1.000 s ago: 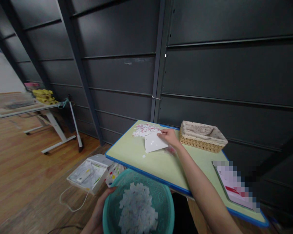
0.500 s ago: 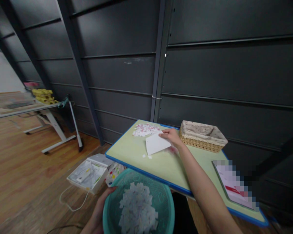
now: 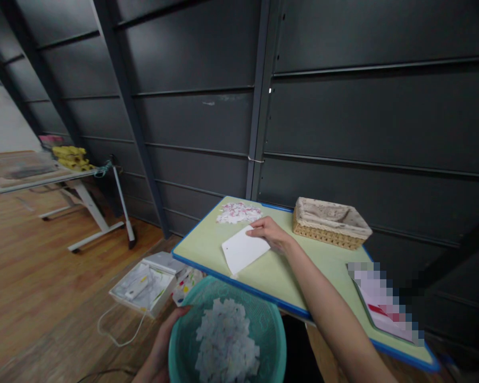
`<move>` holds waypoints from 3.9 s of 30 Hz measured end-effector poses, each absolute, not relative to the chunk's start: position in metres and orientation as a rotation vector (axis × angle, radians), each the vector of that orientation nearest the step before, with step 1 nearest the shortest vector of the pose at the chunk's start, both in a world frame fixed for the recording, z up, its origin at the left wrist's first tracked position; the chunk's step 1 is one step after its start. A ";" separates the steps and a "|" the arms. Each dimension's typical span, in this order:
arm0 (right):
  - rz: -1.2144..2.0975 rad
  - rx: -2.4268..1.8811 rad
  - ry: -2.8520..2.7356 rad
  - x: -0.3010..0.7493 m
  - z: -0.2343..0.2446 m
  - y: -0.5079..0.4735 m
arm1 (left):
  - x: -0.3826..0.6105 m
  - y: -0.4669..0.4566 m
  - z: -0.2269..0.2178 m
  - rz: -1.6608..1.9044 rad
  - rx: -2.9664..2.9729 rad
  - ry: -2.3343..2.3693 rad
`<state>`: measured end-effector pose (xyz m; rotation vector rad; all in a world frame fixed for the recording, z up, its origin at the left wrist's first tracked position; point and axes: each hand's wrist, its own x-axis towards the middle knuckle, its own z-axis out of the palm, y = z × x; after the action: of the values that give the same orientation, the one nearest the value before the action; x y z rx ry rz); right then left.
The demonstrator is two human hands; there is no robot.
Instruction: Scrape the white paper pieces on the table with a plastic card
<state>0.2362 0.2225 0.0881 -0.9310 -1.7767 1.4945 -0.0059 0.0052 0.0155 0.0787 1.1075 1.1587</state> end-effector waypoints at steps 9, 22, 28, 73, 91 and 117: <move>1.407 -0.980 -1.386 0.239 0.080 0.234 | -0.009 0.004 0.016 1.214 0.121 1.098; 1.401 -1.031 -1.570 0.239 0.080 0.228 | -0.010 0.003 0.015 1.212 0.097 1.082; 1.604 -0.836 -1.672 0.228 0.087 0.222 | -0.011 0.004 0.010 1.186 0.098 1.063; 0.472 -1.363 -1.563 0.260 0.093 0.243 | -0.014 0.005 -0.001 1.168 0.155 1.063; 1.504 -0.941 -1.694 0.242 0.096 0.217 | -0.005 0.003 0.022 1.236 0.081 1.166; 1.747 -0.871 -1.743 0.244 0.085 0.225 | -0.006 0.003 0.022 1.221 0.076 1.081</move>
<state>0.2441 0.2251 0.0850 -0.8714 -1.7427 1.7469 -0.0057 0.0029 0.0219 0.0757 1.0814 1.2208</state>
